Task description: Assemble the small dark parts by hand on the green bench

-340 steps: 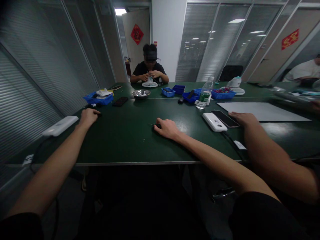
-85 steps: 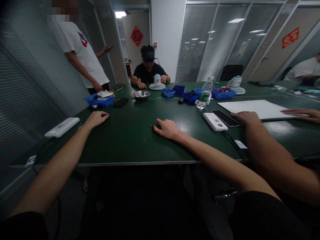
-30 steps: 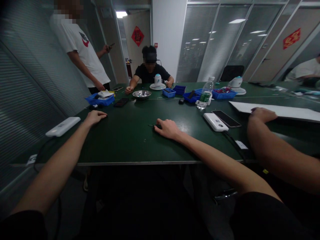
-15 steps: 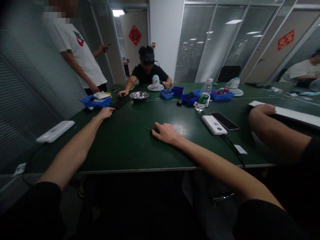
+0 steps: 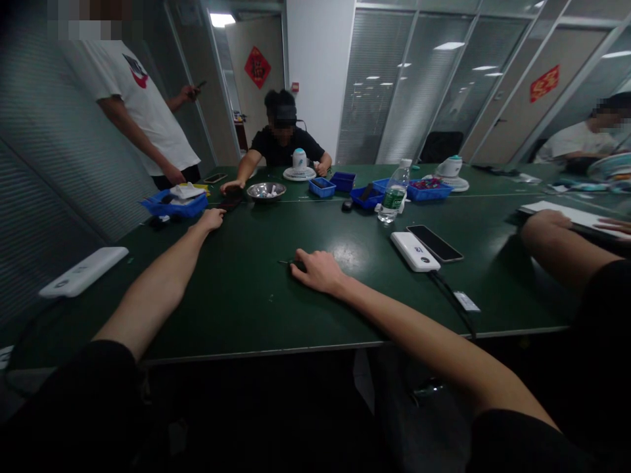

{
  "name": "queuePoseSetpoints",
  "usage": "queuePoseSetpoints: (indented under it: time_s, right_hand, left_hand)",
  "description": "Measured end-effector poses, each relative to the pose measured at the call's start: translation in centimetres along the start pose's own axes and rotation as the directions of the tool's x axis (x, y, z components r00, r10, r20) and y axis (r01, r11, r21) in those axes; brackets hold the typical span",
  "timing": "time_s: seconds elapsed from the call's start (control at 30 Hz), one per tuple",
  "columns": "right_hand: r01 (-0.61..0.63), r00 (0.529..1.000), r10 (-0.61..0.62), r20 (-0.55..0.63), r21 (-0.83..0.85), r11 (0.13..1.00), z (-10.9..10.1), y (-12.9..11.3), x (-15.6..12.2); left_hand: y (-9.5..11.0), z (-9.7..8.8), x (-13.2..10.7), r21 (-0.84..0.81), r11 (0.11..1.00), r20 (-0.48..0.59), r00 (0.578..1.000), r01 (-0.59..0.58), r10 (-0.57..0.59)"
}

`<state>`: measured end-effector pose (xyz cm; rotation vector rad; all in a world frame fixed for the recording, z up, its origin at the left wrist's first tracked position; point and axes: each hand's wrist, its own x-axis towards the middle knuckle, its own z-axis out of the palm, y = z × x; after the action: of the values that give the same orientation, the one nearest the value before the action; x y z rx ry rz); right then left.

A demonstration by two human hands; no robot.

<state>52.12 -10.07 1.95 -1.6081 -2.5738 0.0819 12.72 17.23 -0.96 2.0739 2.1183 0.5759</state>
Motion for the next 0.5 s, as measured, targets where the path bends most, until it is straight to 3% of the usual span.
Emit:
queuePoseSetpoints:
  time_s: [0.1, 0.17, 0.3, 0.4, 0.5]
  right_hand:
    - [0.006, 1.000, -0.006, -0.016, -0.010, 1.000, 0.1, 0.0, 0.0]
    - [0.009, 1.000, -0.009, -0.015, -0.014, 1.000, 0.1, -0.1, 0.1]
    - [0.001, 1.000, -0.001, 0.002, -0.013, 1.000, 0.0, -0.2, 0.0]
    - [-0.005, 1.000, 0.005, 0.013, 0.000, 1.000, -0.2, -0.4, -0.1]
    - [-0.009, 1.000, 0.009, 0.005, 0.002, 1.000, -0.5, -0.6, -0.2]
  left_hand:
    - [-2.0, -0.4, -2.1, -0.063, 0.996, -0.057, 0.996, -0.067, 0.064]
    - [-3.9, -1.0, -3.7, -0.194, 0.976, -0.097, 0.992, -0.097, 0.080]
    - [-7.5, -2.2, -6.4, -0.507, 0.862, -0.044, 0.998, 0.007, -0.034]
    - [-8.6, -2.4, -8.1, -0.621, 0.784, -0.034, 0.999, -0.002, -0.025]
    - [-8.4, -2.5, -9.7, -0.598, 0.799, -0.089, 0.996, -0.061, 0.009]
